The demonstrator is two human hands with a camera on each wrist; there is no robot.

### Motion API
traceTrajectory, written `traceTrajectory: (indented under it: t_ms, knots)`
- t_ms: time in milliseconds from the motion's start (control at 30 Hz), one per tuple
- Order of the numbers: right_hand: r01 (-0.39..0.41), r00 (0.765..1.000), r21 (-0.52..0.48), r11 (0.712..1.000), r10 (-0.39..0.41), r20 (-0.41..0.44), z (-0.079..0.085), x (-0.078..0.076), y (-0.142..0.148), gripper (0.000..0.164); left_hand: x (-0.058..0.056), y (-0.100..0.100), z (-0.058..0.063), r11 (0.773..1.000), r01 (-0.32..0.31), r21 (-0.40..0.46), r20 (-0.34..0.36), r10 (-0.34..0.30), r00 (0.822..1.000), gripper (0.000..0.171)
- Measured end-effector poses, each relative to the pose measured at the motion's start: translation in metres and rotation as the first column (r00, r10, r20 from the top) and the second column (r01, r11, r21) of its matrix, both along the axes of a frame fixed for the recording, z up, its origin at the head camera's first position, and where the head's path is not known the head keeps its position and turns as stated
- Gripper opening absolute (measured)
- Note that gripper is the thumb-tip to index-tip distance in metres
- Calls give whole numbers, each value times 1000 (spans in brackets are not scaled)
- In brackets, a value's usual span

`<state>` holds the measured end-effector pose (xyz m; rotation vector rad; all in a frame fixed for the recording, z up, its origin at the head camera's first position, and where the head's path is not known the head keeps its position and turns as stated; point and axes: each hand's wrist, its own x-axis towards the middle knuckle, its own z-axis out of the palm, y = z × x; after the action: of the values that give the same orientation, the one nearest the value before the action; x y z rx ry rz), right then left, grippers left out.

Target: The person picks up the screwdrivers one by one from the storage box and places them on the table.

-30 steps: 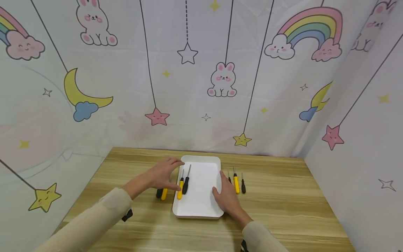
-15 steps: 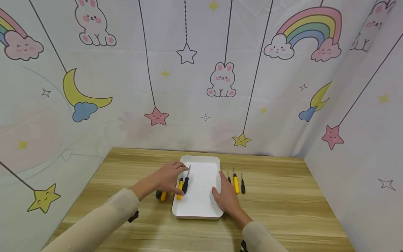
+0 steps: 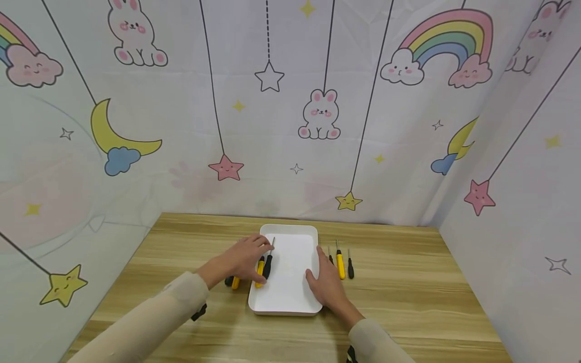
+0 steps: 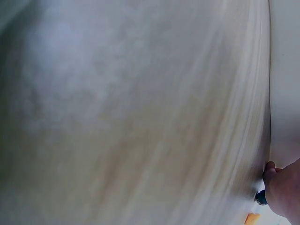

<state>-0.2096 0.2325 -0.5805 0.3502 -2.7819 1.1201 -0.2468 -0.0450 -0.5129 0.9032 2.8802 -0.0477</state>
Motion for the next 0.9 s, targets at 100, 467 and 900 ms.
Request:
traceTrajectory:
  t_ms: [100,467,900]
  knots:
    - [1,1000,3,1000,-1,3,0,0,0,76,-1,2,-2,1000,-6,-25,-2,6,1000,96]
    - [6,1000,6,1000,-6,9,0,1,0,76,2,9,-7,998,-24,-50,4,24,1000,90]
    - [13,1000,12,1000,-13,16,0,0,0,76,4,10,-8,998,-50,-41,21,51,998,81]
